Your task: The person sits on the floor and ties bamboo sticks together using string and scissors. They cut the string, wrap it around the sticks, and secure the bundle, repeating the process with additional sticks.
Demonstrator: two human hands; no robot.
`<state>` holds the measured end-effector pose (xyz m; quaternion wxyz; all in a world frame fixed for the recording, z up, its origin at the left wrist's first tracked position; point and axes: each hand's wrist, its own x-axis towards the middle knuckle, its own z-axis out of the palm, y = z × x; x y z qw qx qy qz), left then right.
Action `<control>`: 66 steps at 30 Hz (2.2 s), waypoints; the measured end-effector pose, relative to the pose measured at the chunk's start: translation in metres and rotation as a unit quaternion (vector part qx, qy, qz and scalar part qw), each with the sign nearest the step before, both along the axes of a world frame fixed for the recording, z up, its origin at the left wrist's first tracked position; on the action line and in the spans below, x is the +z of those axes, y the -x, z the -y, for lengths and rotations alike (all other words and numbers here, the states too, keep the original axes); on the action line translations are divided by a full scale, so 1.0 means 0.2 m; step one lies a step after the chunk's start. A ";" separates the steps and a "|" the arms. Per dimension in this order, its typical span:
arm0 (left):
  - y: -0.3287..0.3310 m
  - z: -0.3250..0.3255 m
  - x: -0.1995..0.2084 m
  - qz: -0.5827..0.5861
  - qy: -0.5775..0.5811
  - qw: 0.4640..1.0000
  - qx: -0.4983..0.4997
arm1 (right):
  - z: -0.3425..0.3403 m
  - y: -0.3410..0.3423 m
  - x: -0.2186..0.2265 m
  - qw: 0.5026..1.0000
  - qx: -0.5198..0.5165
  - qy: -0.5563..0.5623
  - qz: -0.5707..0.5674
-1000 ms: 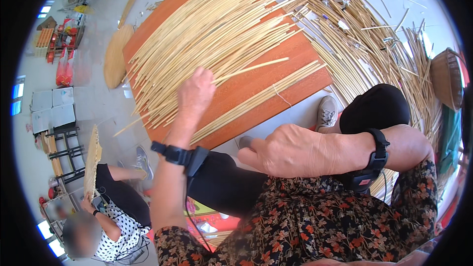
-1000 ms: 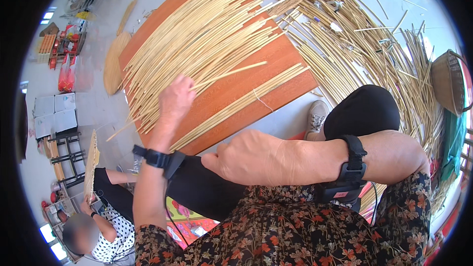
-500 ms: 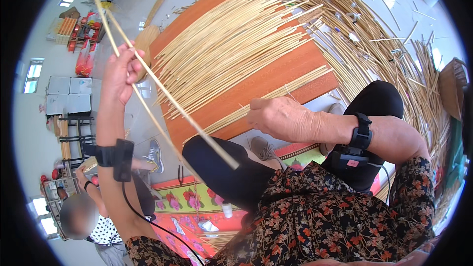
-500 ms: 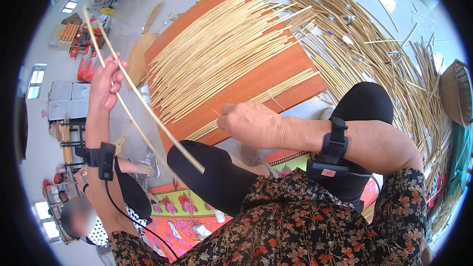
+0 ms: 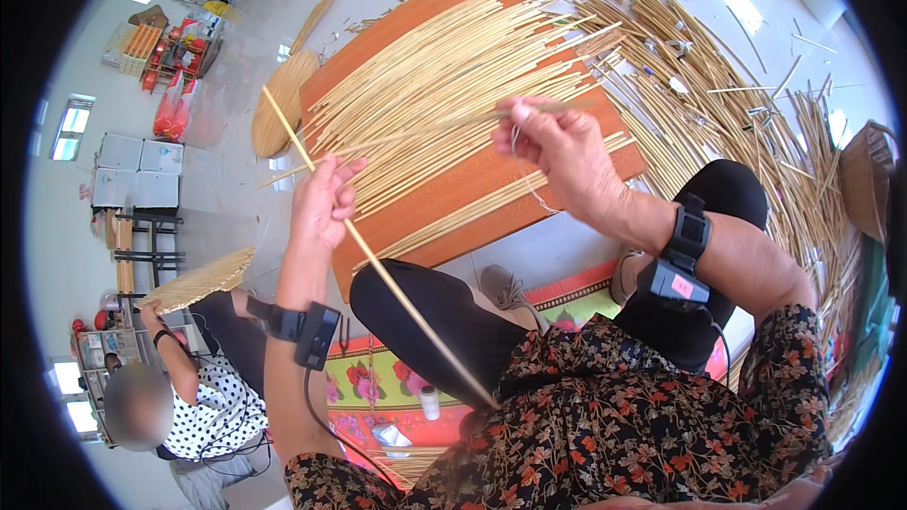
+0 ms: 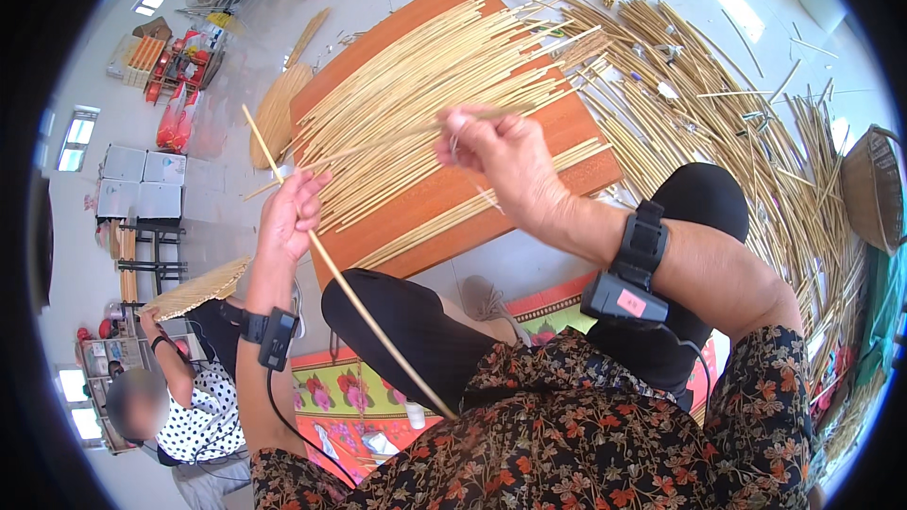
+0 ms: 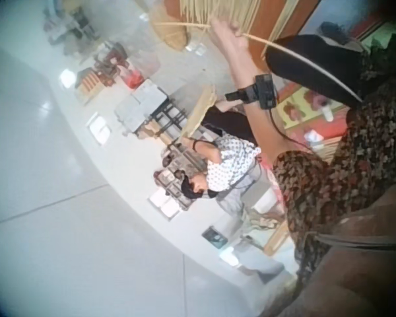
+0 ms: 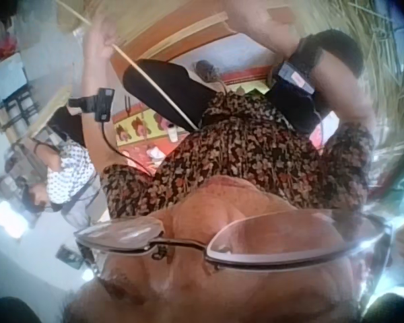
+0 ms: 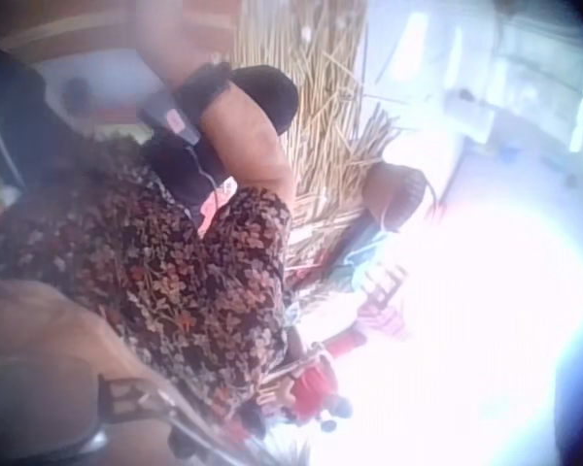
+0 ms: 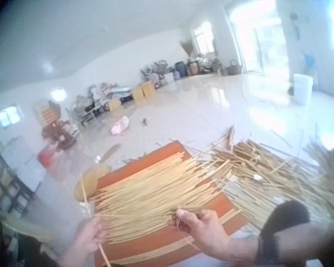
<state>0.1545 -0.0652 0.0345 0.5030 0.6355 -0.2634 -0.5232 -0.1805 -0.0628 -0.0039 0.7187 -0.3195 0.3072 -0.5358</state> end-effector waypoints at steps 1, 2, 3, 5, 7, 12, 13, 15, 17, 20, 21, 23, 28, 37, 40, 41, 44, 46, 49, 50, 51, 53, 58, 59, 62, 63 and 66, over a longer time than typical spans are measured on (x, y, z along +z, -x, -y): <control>-0.01 -0.01 0.01 0.025 -0.004 0.999 -0.040 | 0.04 0.02 -0.01 1.000 -0.017 -0.015 0.002; 0.05 -0.01 0.09 0.122 0.000 0.992 -0.037 | 0.08 0.05 -0.02 0.999 -0.036 -0.028 0.002; 0.07 0.02 0.14 0.179 0.034 0.981 -0.067 | 0.12 0.08 -0.03 0.998 -0.056 -0.041 0.002; 0.03 0.02 0.29 0.300 0.100 0.942 -0.111 | 0.13 0.08 -0.03 0.999 -0.022 -0.042 -0.010; 0.08 0.02 0.36 0.385 0.071 0.887 -0.247 | 0.12 0.08 -0.03 0.998 0.024 -0.060 -0.018; 0.35 -0.05 0.20 0.209 -0.076 0.873 -0.434 | 0.05 0.09 -0.07 0.982 0.160 -0.103 -0.006; 0.38 -0.08 0.18 0.135 -0.128 0.881 -0.436 | 0.04 0.07 -0.07 0.979 0.171 -0.112 -0.014; 0.39 -0.12 0.11 0.078 -0.174 0.860 -0.473 | 0.02 0.04 -0.08 0.973 0.177 -0.139 -0.045; 0.39 -0.16 0.03 0.030 -0.191 0.844 -0.501 | 0.00 0.05 -0.08 0.963 0.190 -0.169 -0.086; 0.39 -0.20 -0.04 -0.032 -0.181 0.829 -0.528 | -0.03 0.05 -0.09 0.961 0.205 -0.162 -0.086; 0.38 -0.21 -0.07 -0.047 -0.183 0.823 -0.535 | -0.03 0.04 -0.09 0.960 0.210 -0.160 -0.088; 0.37 -0.21 -0.10 -0.076 -0.184 0.812 -0.549 | -0.04 0.04 -0.07 0.962 0.204 -0.154 -0.095; 0.38 -0.18 -0.13 -0.150 -0.202 0.776 -0.578 | -0.03 0.06 -0.10 0.972 0.176 -0.115 -0.101; 0.31 -0.13 -0.11 -0.153 -0.244 0.755 -0.589 | 0.00 0.01 -0.09 0.979 0.139 -0.118 -0.089; 0.40 -0.04 -0.10 -0.009 -0.124 0.845 -0.520 | 0.09 0.11 -0.14 0.992 0.047 -0.078 -0.093; 0.40 -0.04 -0.07 0.057 -0.047 0.874 -0.479 | 0.13 0.10 -0.14 0.993 0.001 -0.089 -0.074; 0.46 0.00 -0.05 0.238 0.189 0.891 -0.336 | 0.22 0.15 -0.17 0.989 -0.073 -0.119 -0.051; 0.55 0.00 0.01 0.211 0.142 0.910 -0.327 | 0.26 0.25 -0.21 0.986 -0.112 -0.120 -0.043; 0.57 -0.05 -0.17 -0.040 -0.045 0.920 -0.387 | 0.30 0.29 -0.28 0.985 -0.122 -0.118 -0.017; 0.56 -0.06 -0.23 -0.090 -0.006 0.940 -0.329 | 0.30 0.27 -0.27 0.986 -0.120 -0.118 -0.008; 0.56 -0.06 -0.32 -0.143 0.034 0.951 -0.273 | 0.30 0.28 -0.30 0.986 -0.117 -0.119 -0.011; 0.56 -0.04 -0.44 -0.222 0.093 0.953 -0.184 | 0.29 0.33 -0.36 0.986 -0.113 -0.123 -0.014; 0.51 -0.04 -0.59 -0.294 0.152 0.939 -0.099 | 0.28 0.48 -0.52 0.980 -0.127 -0.147 -0.039; 0.50 -0.05 -0.60 -0.299 0.155 0.936 -0.098 | 0.27 0.49 -0.53 0.980 -0.125 -0.150 -0.037; 0.45 -0.05 -0.60 -0.283 0.149 0.945 -0.070 | 0.28 0.53 -0.56 0.978 -0.116 -0.164 -0.058; 0.44 -0.06 -0.61 -0.278 0.148 0.947 -0.062 | 0.28 0.53 -0.57 0.978 -0.113 -0.166 -0.056; 0.44 -0.07 -0.58 -0.252 0.128 0.958 -0.042 | 0.27 0.54 -0.56 0.979 -0.104 -0.161 -0.066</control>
